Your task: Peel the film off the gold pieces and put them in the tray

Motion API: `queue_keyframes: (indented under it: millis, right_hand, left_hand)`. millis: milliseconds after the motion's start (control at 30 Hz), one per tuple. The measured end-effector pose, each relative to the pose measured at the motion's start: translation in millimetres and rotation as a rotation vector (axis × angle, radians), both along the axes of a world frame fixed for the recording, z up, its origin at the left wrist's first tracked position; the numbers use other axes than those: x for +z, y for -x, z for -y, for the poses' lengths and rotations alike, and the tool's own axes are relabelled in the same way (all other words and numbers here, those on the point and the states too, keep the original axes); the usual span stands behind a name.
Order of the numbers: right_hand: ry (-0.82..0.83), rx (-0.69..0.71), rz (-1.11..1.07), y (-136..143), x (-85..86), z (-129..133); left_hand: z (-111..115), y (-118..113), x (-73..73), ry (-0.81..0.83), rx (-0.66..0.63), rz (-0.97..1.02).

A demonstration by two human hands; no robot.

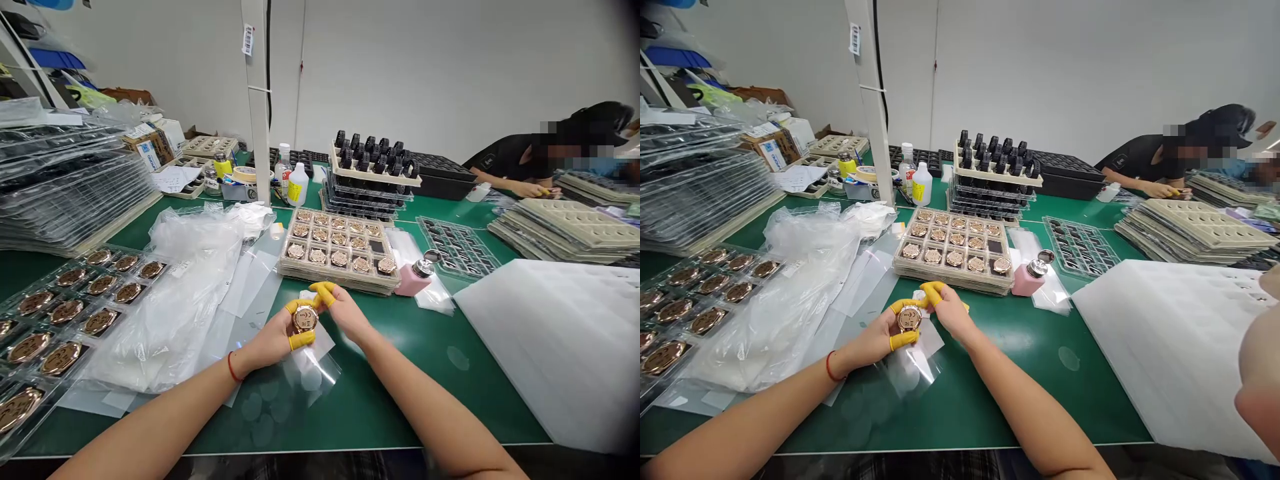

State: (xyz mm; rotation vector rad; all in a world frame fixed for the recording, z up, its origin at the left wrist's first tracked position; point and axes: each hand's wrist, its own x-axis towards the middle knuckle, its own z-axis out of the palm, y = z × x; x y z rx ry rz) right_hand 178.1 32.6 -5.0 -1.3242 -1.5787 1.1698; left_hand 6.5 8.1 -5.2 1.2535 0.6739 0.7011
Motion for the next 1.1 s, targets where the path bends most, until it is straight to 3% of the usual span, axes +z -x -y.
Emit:
queue_keyframes:
  millis: [67,133,200,367,433,533,667,833,967,1100]
  right_hand:
    - [-0.221,-0.146,0.328,1.4,-13.3,-9.4]
    - [-0.360,-0.133,0.649,0.7,-20.6,-14.5]
    - [-0.387,-0.074,0.796,-3.4,-18.5,-12.8]
    - [-0.507,-0.095,0.642,-15.7,11.5,18.3]
    - [-0.601,-0.002,0.538,-13.1,18.0,31.8]
    - [-0.693,0.152,0.509,-6.5,15.8,39.7]
    - [-0.701,0.109,0.560,-6.4,10.0,36.3]
    - [-0.748,0.215,0.597,-1.6,8.3,41.9]
    - [-0.666,0.084,0.581,-5.7,5.2,32.4]
    - [-0.426,-0.112,0.453,-21.9,6.1,20.9]
  left_hand:
    - [-0.5,-1.4,2.0,0.001,0.024,-0.030]
    - [-0.3,-3.2,4.8,-0.021,0.034,-0.062]
    - [0.0,-4.4,7.0,-0.008,0.039,-0.086]
    - [-1.7,-2.7,5.7,0.049,0.072,-0.098]
    - [-2.7,-1.8,4.0,0.022,0.073,-0.101]
    - [-3.0,-2.2,2.7,0.001,0.055,-0.105]
    - [-1.9,-3.4,2.6,0.042,0.075,-0.115]
    - [-3.2,-2.4,-1.0,-0.046,0.038,-0.170]
    - [-3.9,-3.5,-2.9,-0.042,0.092,-0.158]
    - [-2.9,-3.2,0.5,-0.007,0.171,-0.091]
